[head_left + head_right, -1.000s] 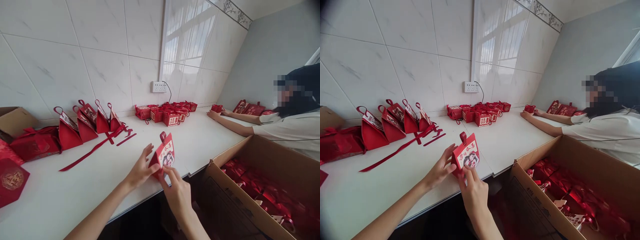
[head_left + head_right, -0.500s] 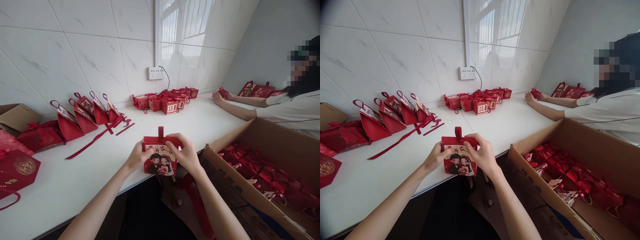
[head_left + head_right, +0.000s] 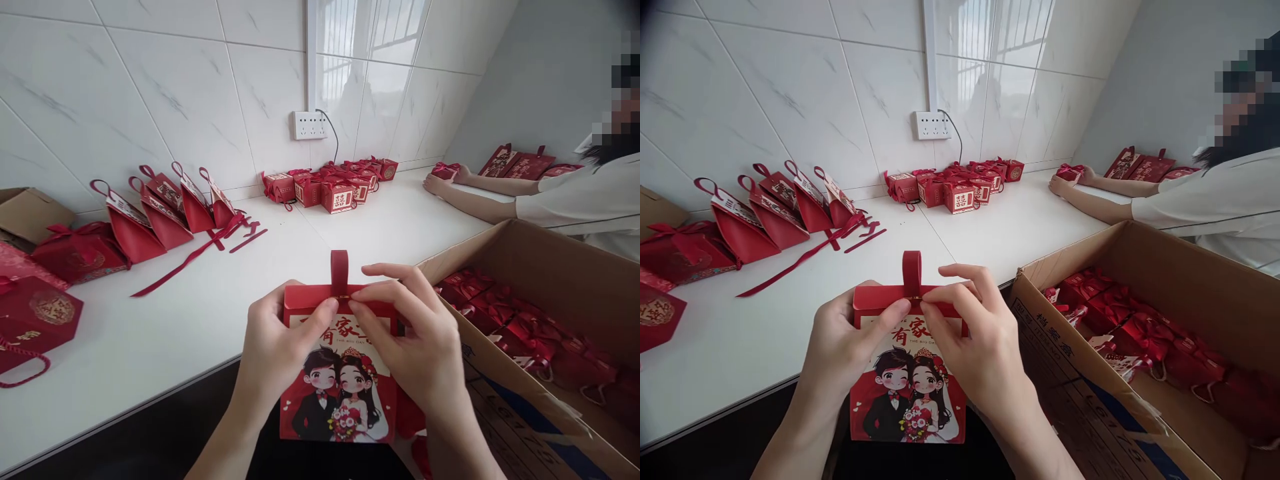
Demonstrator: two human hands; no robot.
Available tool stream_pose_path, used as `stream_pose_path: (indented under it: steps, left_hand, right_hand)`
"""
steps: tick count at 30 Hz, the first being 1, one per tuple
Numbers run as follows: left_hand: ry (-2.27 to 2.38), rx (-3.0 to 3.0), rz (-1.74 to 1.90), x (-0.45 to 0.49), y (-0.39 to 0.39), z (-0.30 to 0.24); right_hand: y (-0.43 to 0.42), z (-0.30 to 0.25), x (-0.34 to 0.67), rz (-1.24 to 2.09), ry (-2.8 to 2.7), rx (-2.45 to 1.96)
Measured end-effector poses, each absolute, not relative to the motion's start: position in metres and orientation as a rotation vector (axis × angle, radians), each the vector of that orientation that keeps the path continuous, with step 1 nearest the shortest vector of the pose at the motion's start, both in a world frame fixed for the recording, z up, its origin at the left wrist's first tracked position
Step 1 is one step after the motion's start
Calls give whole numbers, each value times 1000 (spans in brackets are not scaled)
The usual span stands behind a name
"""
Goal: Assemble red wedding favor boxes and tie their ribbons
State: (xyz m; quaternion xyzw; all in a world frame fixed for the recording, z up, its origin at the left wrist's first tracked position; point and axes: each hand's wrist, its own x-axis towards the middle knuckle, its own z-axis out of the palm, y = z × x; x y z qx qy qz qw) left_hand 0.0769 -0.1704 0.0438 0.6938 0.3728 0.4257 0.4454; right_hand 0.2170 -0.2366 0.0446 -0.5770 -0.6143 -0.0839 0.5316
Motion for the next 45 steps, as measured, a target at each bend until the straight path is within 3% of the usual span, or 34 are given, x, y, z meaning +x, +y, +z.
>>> stream_pose_path:
  steps: [32,45]
  left_hand:
    - [961,1412,1093,85,-189,61]
    - [868,1442,1007,81,-180,55]
  right_hand:
    - [-245,57,219,-167,-1624,-1443]
    - [-244,63,214,47,-1570,-1491]
